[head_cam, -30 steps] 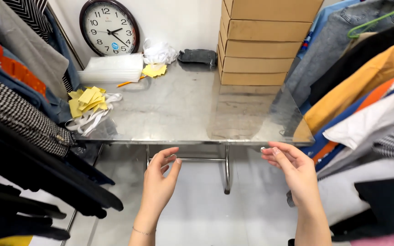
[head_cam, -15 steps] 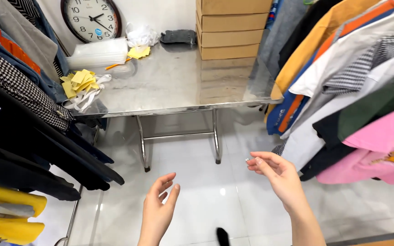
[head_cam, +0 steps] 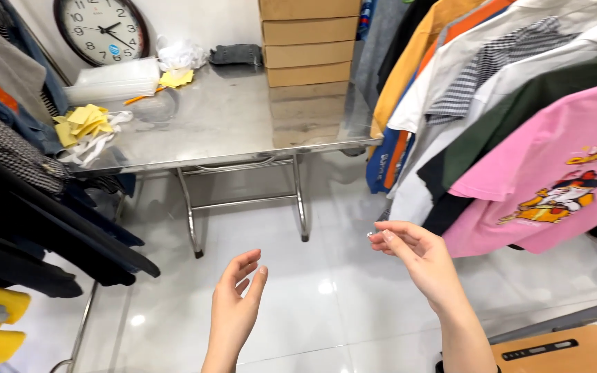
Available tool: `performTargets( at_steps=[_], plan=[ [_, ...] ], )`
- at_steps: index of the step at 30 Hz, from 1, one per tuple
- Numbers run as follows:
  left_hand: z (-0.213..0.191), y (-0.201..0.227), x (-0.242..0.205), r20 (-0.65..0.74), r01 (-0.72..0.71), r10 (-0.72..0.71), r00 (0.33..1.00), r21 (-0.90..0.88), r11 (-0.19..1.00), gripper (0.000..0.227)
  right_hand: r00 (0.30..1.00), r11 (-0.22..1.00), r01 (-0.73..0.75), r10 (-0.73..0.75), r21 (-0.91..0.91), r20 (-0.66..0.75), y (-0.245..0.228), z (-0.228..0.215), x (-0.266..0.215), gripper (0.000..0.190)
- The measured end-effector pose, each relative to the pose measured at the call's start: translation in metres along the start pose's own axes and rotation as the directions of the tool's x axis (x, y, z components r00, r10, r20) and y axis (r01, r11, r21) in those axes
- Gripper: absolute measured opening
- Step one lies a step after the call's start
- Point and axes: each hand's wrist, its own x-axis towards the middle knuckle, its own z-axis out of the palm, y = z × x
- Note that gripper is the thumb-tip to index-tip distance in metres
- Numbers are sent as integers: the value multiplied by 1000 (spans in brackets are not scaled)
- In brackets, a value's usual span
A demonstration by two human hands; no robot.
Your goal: Hang clothes on a rack and fold denim shorts.
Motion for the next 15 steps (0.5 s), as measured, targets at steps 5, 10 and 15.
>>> performTargets(
  at_steps=[5, 10, 15],
  plan=[
    [99, -2, -13, 45, -45, 46, 998, -21, 999, 35, 999, 999, 39, -39, -1, -16, 15, -97, 13, 28],
    [187, 25, -39, 148, -103, 104, 984, -10, 995, 35, 997, 999, 51, -51, -7, -56, 2, -174, 23, 30],
    [258, 34, -41, 214, -149, 175, 961, -131, 980, 34, 985, 987, 161, -162, -15, -65, -22, -222, 42, 50]
  ],
)
